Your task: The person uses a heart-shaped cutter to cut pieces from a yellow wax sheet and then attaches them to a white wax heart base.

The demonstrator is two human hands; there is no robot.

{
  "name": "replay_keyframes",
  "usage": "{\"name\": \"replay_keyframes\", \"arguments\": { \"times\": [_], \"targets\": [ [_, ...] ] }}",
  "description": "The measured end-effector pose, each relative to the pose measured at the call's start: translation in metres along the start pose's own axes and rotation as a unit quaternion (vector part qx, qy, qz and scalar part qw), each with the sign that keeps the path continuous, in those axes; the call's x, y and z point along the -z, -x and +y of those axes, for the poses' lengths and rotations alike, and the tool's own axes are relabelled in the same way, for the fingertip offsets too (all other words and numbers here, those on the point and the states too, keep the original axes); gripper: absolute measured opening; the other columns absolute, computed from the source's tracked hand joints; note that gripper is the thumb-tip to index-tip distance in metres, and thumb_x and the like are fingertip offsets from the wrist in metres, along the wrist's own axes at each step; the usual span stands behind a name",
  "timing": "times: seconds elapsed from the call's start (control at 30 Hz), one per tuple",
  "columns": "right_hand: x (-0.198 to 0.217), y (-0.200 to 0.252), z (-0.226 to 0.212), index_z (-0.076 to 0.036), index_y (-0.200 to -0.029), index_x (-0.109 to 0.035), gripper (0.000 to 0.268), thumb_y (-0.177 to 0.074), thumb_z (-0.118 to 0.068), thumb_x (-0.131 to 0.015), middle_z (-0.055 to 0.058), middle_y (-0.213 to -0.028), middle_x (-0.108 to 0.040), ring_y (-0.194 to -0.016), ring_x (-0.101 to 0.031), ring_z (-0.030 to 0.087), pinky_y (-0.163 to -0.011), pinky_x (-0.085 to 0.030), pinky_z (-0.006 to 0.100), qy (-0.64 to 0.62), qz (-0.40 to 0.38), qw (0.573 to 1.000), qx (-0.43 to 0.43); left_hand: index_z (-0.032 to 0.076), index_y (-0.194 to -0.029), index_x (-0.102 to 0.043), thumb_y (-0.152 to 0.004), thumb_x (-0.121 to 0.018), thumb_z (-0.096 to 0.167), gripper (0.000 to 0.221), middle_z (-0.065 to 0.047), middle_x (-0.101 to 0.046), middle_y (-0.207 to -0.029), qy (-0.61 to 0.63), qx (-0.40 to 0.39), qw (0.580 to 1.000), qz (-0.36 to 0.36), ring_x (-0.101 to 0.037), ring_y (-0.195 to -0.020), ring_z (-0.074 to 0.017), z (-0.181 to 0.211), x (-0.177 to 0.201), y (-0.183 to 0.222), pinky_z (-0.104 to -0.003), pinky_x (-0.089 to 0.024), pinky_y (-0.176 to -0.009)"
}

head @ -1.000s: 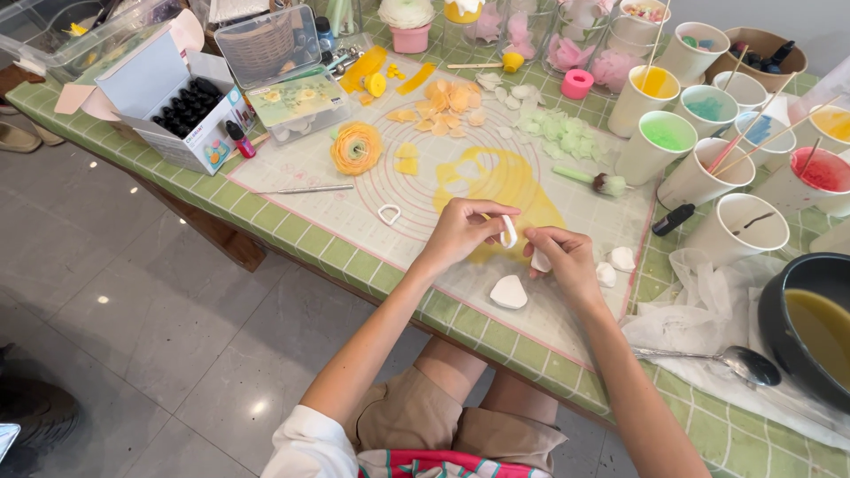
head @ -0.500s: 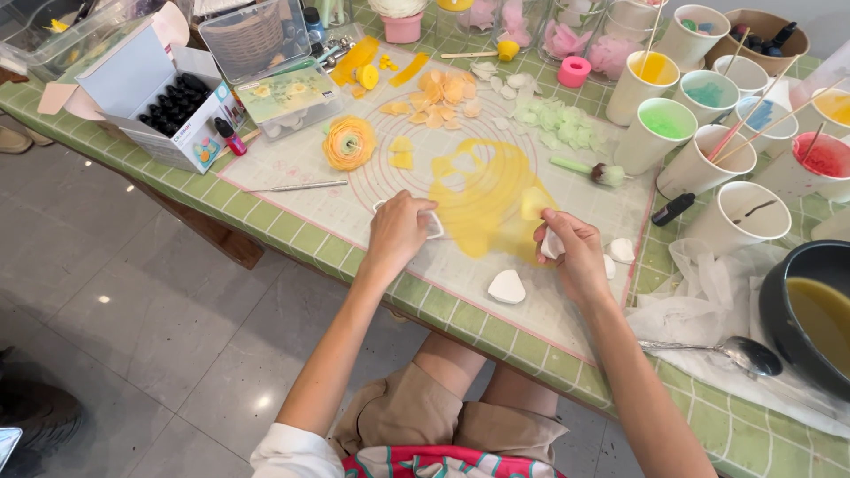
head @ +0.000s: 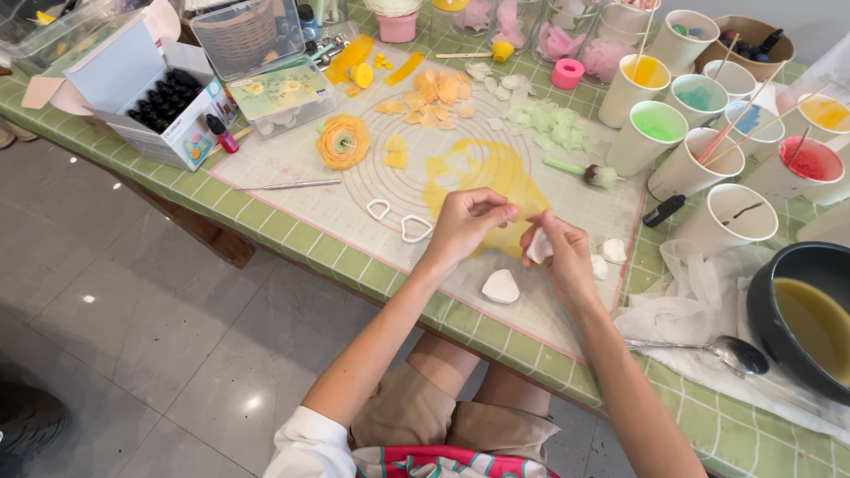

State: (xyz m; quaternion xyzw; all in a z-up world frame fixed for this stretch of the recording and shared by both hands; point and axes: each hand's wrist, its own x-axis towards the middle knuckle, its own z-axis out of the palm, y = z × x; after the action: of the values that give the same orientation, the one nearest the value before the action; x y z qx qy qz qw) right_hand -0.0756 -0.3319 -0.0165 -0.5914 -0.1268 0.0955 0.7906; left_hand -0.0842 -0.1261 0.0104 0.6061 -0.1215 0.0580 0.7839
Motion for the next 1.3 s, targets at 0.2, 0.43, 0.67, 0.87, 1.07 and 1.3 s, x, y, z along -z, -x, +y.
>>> {"name": "replay_keyframes", "arguments": {
  "times": [0.2,0.43,0.67,0.87,1.07,1.3],
  "targets": [
    [-0.040,0.007,-0.051,0.003,-0.142,-0.042,0.047,-0.105,-0.023,-0.033,0.017,-0.129,-0.064,-0.115,-0.067,0.027,-0.104,-0.056,0.041,-0.212,0.008,0.971,-0.106,-0.006,-0.094,-0.075,-0.089,-0.075,0.003,0.010,-0.010,-0.076,-0.076,-0.130,0.027,0.987,-0.089,-0.069,-0.066,-0.0112,0.046,0.004,-0.004,-0.026,-0.056,-0.062],
    [-0.013,0.001,-0.017,-0.002,-0.152,-0.041,0.042,-0.116,-0.022,-0.038,0.016,-0.133,-0.058,-0.119,-0.058,0.028,-0.107,-0.045,0.045,-0.174,-0.083,0.979,-0.072,-0.004,-0.087,-0.073,-0.084,-0.077,0.003,0.009,-0.010,-0.077,-0.075,-0.237,0.102,0.959,-0.117,-0.074,-0.065,-0.0130,0.066,-0.015,-0.019,-0.029,-0.055,-0.055],
    [-0.027,0.004,-0.027,-0.001,-0.144,-0.045,0.040,-0.106,-0.012,-0.041,0.011,-0.138,-0.058,-0.129,-0.058,0.020,-0.117,-0.045,0.047,-0.170,-0.064,0.981,-0.062,0.004,-0.079,-0.076,-0.076,-0.083,0.017,0.015,-0.012,-0.076,-0.077,-0.465,0.030,0.880,-0.090,-0.074,-0.074,-0.0258,0.071,-0.026,-0.027,-0.039,-0.056,-0.069],
    [-0.030,0.005,-0.028,0.000,-0.140,-0.049,0.036,-0.109,-0.017,-0.042,0.011,-0.135,-0.060,-0.125,-0.060,0.021,-0.117,-0.047,0.046,-0.144,-0.050,0.987,-0.058,0.005,-0.077,-0.075,-0.077,-0.081,0.016,0.012,-0.014,-0.074,-0.082,-0.567,-0.005,0.819,-0.086,-0.073,-0.082,-0.0328,0.061,-0.028,-0.033,-0.044,-0.056,-0.070],
    [-0.035,0.008,-0.029,-0.002,-0.140,-0.050,0.036,-0.109,-0.020,-0.045,0.007,-0.134,-0.061,-0.123,-0.061,0.018,-0.114,-0.048,0.045,-0.146,-0.053,0.987,-0.047,0.003,-0.078,-0.074,-0.073,-0.078,0.007,0.007,-0.017,-0.073,-0.085,-0.621,-0.043,0.779,-0.073,-0.073,-0.085,-0.0348,0.059,-0.033,-0.032,-0.044,-0.056,-0.070],
    [-0.023,0.002,-0.019,-0.002,-0.142,-0.048,0.034,-0.109,-0.014,-0.049,0.009,-0.131,-0.064,-0.122,-0.062,0.018,-0.112,-0.047,0.045,-0.149,-0.049,0.988,-0.008,0.001,-0.080,-0.069,-0.074,-0.078,0.006,0.012,-0.014,-0.069,-0.084,-0.562,-0.128,0.816,-0.033,-0.070,-0.079,-0.0331,0.065,-0.038,-0.017,-0.046,-0.052,-0.070]
  ]
}}
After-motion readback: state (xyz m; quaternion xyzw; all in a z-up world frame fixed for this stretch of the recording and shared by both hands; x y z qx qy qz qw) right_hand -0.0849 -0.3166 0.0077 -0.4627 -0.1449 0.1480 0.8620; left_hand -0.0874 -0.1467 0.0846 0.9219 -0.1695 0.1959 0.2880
